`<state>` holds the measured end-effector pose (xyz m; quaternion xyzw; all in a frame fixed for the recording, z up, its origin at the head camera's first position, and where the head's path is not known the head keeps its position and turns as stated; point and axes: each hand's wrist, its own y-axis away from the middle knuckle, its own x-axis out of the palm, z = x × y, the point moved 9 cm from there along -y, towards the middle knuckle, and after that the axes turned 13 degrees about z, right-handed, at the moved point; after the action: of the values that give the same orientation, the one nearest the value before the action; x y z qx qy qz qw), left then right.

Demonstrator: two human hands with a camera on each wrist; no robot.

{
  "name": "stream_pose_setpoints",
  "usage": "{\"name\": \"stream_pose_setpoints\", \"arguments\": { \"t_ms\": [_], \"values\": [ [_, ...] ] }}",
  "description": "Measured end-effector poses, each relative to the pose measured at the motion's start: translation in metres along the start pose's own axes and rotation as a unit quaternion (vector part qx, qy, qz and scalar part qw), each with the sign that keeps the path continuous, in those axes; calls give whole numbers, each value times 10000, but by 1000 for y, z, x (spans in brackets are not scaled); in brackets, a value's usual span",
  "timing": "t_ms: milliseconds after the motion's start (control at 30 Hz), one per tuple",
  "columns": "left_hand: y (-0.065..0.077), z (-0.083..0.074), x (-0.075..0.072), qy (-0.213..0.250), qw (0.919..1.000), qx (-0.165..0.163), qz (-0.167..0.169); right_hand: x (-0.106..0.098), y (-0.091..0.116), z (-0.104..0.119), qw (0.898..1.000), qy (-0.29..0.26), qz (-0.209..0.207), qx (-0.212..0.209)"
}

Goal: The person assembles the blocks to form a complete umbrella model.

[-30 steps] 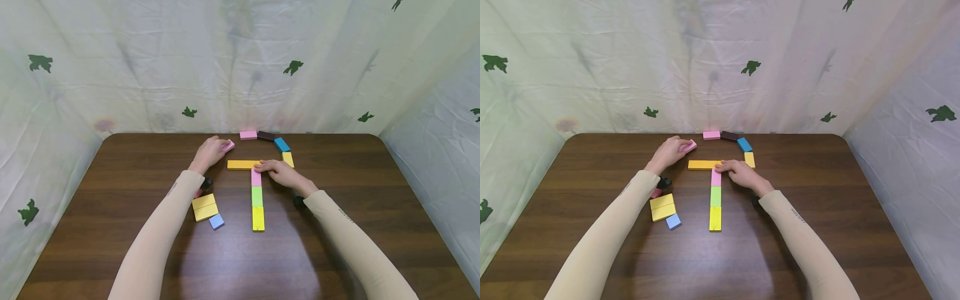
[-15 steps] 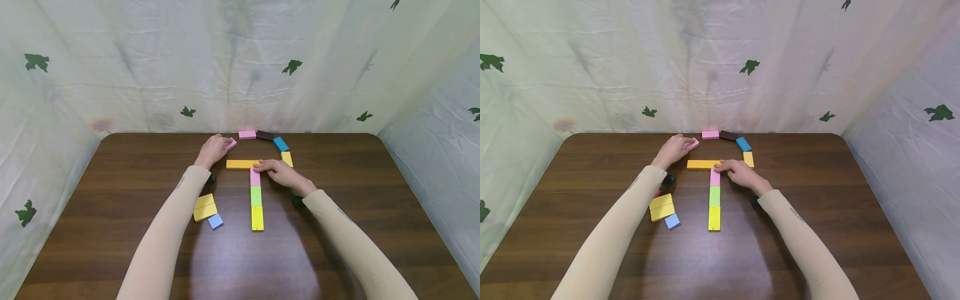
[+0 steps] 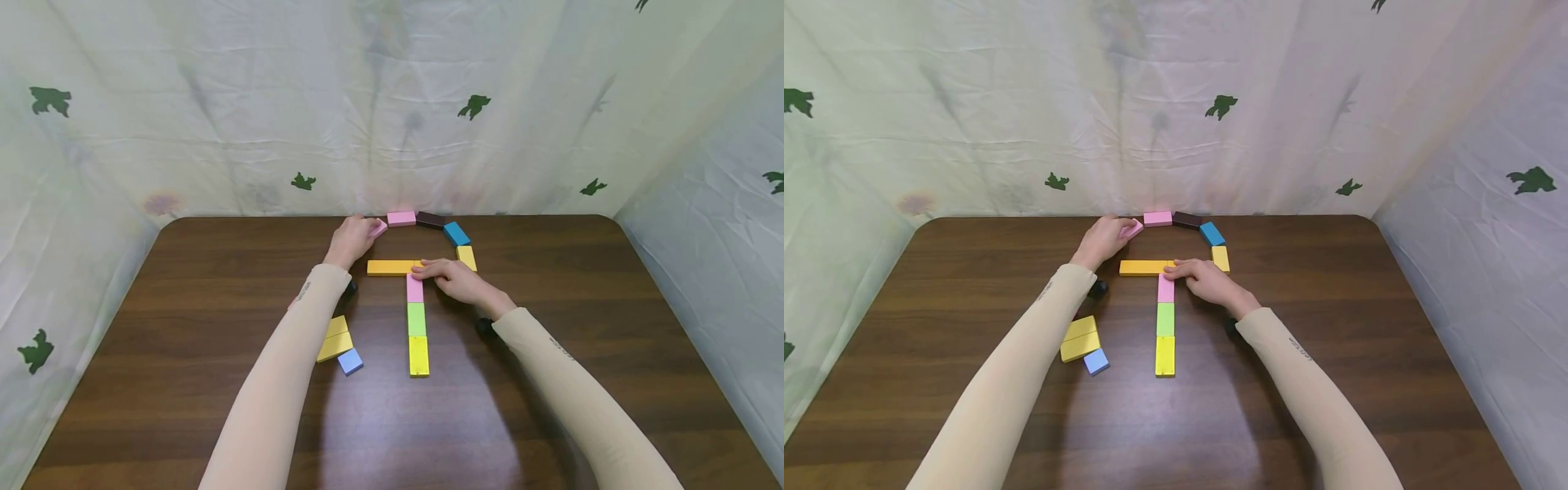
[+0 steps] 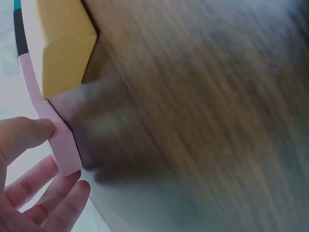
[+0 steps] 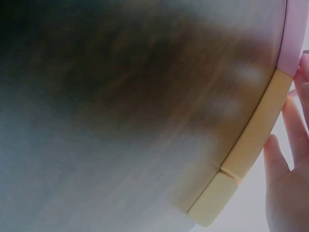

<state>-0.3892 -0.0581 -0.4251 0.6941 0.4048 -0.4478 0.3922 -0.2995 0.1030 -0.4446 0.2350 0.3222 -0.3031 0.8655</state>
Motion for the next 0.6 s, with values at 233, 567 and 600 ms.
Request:
{"name": "stream_pose_setpoints", "arguments": {
  "t_ms": [233,567,600],
  "values": [
    [0,-2,0,-32,10000,5,-22,-1,0,0,10000,-34,-22,-17],
    [-1,-3,-1,-327,9993,-156,60,0,1,0,10000,-57,-46,21],
    [-1,-3,-1,-332,9993,-168,82,-1,1,1,10000,-61,-46,3]
  ]
}}
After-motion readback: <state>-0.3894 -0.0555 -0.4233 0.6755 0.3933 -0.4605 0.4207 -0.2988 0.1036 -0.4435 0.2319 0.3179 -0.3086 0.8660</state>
